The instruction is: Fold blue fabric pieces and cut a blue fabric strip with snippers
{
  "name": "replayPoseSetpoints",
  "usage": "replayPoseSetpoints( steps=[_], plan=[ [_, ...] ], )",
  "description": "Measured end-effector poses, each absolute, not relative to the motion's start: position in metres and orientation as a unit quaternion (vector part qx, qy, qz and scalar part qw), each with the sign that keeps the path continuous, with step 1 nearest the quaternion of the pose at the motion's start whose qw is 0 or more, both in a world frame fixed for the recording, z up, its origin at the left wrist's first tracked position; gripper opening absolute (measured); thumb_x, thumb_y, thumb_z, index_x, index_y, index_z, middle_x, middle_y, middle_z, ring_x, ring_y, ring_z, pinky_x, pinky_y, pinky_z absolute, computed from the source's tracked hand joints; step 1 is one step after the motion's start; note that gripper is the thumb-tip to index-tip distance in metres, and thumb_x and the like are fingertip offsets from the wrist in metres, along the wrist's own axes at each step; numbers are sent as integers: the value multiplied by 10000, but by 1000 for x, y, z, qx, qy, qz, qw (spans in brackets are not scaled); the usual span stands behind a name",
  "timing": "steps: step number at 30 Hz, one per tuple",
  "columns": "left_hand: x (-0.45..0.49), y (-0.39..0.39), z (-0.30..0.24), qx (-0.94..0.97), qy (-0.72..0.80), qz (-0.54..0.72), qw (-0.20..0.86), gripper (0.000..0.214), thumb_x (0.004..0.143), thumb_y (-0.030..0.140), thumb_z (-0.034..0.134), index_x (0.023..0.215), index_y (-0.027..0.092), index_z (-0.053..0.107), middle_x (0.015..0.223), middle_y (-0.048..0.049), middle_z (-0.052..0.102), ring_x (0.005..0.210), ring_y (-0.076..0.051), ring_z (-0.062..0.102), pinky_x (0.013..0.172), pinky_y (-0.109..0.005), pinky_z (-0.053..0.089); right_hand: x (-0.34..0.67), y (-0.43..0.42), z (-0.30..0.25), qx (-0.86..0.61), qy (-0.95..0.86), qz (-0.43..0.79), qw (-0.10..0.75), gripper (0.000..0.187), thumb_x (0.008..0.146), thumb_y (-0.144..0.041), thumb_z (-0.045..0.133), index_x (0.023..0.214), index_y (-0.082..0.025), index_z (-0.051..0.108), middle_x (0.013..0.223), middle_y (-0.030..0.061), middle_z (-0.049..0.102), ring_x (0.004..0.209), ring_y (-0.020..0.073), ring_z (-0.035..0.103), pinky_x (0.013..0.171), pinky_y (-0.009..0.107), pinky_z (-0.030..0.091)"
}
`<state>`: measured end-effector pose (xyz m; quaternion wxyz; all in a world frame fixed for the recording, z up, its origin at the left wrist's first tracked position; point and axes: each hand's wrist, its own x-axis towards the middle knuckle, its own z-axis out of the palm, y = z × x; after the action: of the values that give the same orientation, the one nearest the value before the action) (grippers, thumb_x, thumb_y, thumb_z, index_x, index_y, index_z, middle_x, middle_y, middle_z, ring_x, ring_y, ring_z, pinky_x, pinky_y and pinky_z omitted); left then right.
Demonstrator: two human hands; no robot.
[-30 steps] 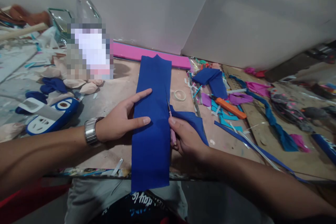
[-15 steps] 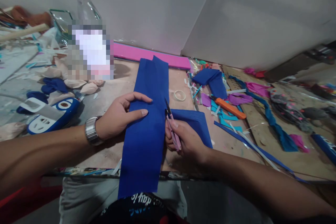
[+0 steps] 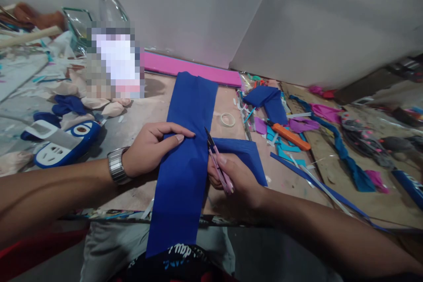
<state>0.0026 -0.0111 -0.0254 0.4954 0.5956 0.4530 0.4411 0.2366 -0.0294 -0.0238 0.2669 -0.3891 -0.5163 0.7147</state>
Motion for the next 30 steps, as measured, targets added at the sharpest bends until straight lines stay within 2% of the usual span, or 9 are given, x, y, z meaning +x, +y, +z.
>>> replayPoseSetpoints(
  steps=[4,7,10,15,20,30],
  plan=[
    [3,-11,-25,610,452,435,484,209,949,320,668,1018,214,834,1064,-64,821,971,-213,750,912,-329,579,237,-28,-27,-381,-533,705,271,660,908,-759,588,571,-198,505,448,-54,395,424,82,320,435,244,222],
    [3,-10,-26,602,435,425,516,239,933,322,690,1115,223,809,1154,-65,800,1046,-232,738,967,-358,576,236,-27,-27,-386,-531,701,276,663,893,-765,606,559,-203,494,460,-55,394,427,80,320,434,246,223],
    [4,-8,-27,573,427,417,561,400,879,305,752,1272,231,746,1311,-77,744,1153,-270,711,1023,-408,571,234,-27,-25,-407,-529,692,276,651,869,-787,616,589,-206,529,456,-56,404,420,88,334,428,249,239],
    [4,-8,-29,535,419,404,612,704,823,302,818,1484,216,591,1464,-132,650,1209,-308,696,1023,-454,589,233,-27,-24,-411,-524,695,273,640,867,-781,627,601,-205,540,461,-54,418,427,91,345,427,246,249],
    [2,-9,-32,583,403,420,567,757,841,340,827,1530,206,542,1559,-138,566,1369,-326,598,1169,-473,491,234,-27,-27,-406,-523,695,279,630,889,-762,619,612,-200,555,453,-40,445,437,102,379,426,245,249],
    [4,-10,-30,581,415,419,561,794,854,365,820,1561,197,499,1579,-151,540,1366,-336,600,1166,-509,495,237,-28,-17,-421,-534,677,281,614,896,-753,612,636,-200,550,481,-50,420,445,95,331,431,243,231]
  ],
)
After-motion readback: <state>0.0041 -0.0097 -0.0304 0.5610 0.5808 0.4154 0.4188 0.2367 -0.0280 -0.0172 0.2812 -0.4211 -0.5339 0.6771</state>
